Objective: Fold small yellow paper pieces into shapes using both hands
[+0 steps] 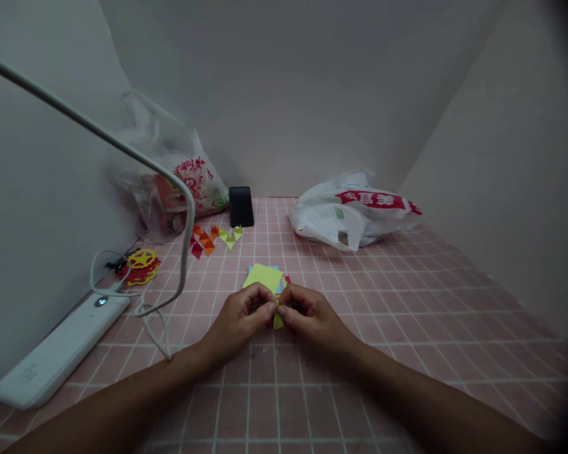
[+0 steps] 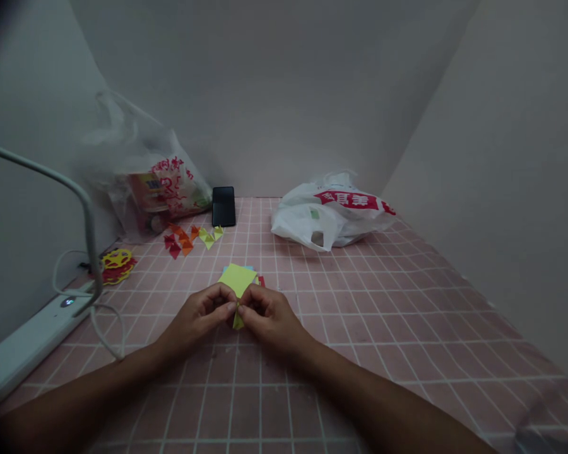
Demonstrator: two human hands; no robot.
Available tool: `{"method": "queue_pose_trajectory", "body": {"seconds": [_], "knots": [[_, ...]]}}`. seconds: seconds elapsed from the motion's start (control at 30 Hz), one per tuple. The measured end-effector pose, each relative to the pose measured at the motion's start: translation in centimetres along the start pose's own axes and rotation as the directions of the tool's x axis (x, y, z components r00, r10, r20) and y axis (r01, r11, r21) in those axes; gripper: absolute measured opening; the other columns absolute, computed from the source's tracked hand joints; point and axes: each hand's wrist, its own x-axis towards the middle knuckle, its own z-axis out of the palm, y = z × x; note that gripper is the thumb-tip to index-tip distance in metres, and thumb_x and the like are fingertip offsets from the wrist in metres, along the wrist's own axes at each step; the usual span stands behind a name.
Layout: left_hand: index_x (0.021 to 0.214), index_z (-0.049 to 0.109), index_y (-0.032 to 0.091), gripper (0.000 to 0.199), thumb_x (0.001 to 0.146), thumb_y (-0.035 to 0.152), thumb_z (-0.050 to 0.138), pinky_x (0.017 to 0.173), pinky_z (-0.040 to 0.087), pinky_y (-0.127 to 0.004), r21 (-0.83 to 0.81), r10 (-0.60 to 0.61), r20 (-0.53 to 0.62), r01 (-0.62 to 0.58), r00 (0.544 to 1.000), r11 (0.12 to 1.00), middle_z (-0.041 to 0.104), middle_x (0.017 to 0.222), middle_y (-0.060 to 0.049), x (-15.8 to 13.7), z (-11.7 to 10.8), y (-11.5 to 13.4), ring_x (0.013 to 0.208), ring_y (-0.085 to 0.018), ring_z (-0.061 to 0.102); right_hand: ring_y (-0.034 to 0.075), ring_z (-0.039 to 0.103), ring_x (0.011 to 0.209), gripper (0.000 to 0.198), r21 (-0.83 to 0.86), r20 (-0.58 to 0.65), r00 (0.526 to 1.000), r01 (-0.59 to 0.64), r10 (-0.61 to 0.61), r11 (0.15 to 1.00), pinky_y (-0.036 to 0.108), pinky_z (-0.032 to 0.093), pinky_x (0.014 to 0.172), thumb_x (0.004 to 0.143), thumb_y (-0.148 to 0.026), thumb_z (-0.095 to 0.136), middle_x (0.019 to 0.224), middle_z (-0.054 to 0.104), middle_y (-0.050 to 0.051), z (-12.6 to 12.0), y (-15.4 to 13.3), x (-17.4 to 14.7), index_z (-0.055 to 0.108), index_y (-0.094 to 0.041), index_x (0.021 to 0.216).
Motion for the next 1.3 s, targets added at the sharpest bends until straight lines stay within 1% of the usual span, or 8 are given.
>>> {"method": "queue_pose_trajectory", "body": {"seconds": [0.27,0.4,0.63,0.73,0.87,1.07,1.23,1.3], "knots": [[0.08,0.055,0.016,0.016,0.079,0.031,0.059,0.064,0.04,-0.027,0.034,-0.011,-0.006,0.011,1.0,0.999,0.053,0.071,0.001,0.14,0.05,-0.05,0.067,-0.014,0.051,0.011,0.042,0.061,0.018,-0.098,0.0,0.999,0.038,-0.038,0.994,0.025,0.033,0.056,0.083,-0.028,0.056,0.065,0.051,-0.002,-0.04,0.21,-0.16,0.051,-0.018,0.068],[0.079,0.054,0.016,0.015,0.079,0.03,0.057,0.063,0.04,-0.026,0.07,-0.018,-0.011,0.018,1.0,0.997,0.053,0.07,0.001,0.19,0.05,-0.11,0.066,-0.014,0.05,0.012,0.043,0.061,0.017,-0.16,0.003,0.998,0.062,-0.062,0.985,0.025,0.033,0.057,0.084,-0.026,0.055,0.065,0.052,-0.001,-0.03,0.23,-0.28,0.052,-0.017,0.069],[0.078,0.055,0.016,0.014,0.078,0.03,0.056,0.062,0.039,-0.027,0.114,-0.025,-0.028,0.028,0.999,0.993,0.053,0.069,0.001,0.16,0.08,0.0,0.065,-0.014,0.05,0.011,0.044,0.058,0.018,-0.217,-0.025,0.994,0.102,-0.11,0.971,0.023,0.034,0.055,0.084,-0.024,0.056,0.063,0.053,-0.002,0.03,0.35,-0.32,0.052,-0.017,0.068],[0.078,0.055,0.016,0.013,0.078,0.029,0.056,0.062,0.039,-0.027,0.112,-0.023,-0.029,0.026,0.999,0.993,0.054,0.069,0.001,0.14,0.11,0.01,0.065,-0.014,0.051,0.01,0.043,0.056,0.018,-0.278,-0.038,0.988,0.132,-0.148,0.952,0.022,0.033,0.052,0.084,-0.022,0.055,0.061,0.052,-0.003,0.09,0.41,-0.32,0.052,-0.017,0.067],[0.078,0.055,0.016,0.012,0.078,0.028,0.056,0.062,0.04,-0.027,0.105,-0.02,-0.024,0.023,1.0,0.994,0.054,0.07,0.001,0.12,0.12,-0.14,0.065,-0.014,0.051,0.01,0.044,0.055,0.017,-0.346,-0.026,0.981,0.174,-0.195,0.922,0.022,0.032,0.052,0.084,-0.019,0.054,0.06,0.052,-0.002,0.22,0.45,-0.43,0.052,-0.017,0.067],[0.078,0.056,0.016,0.01,0.078,0.026,0.056,0.062,0.04,-0.027,0.122,-0.013,-0.029,0.016,1.0,0.992,0.054,0.069,0.001,0.14,0.08,-0.36,0.065,-0.013,0.052,0.01,0.044,0.054,0.016,-0.403,-0.027,0.972,0.204,-0.234,0.892,0.022,0.032,0.052,0.083,-0.016,0.053,0.06,0.052,-0.002,0.33,0.5,-0.48,0.051,-0.017,0.067],[0.078,0.055,0.016,0.008,0.08,0.025,0.056,0.062,0.042,-0.026,0.073,-0.012,-0.007,0.013,1.0,0.997,0.056,0.069,0.002,0.18,0.06,-0.35,0.064,-0.013,0.054,0.009,0.044,0.054,0.016,-0.446,-0.025,0.958,0.246,-0.286,0.861,0.021,0.032,0.052,0.083,-0.013,0.052,0.06,0.051,-0.003,0.29,0.64,-0.47,0.049,-0.017,0.068],[0.078,0.055,0.016,0.008,0.08,0.024,0.056,0.062,0.042,-0.026,0.084,-0.006,-0.007,0.007,1.0,0.996,0.057,0.069,0.002,0.19,0.05,-0.34,0.065,-0.013,0.054,0.009,0.044,0.054,0.016,-0.456,-0.02,0.956,0.251,-0.292,0.854,0.022,0.032,0.053,0.083,-0.012,0.052,0.061,0.051,-0.003,0.3,0.77,-0.49,0.049,-0.017,0.068]]}}
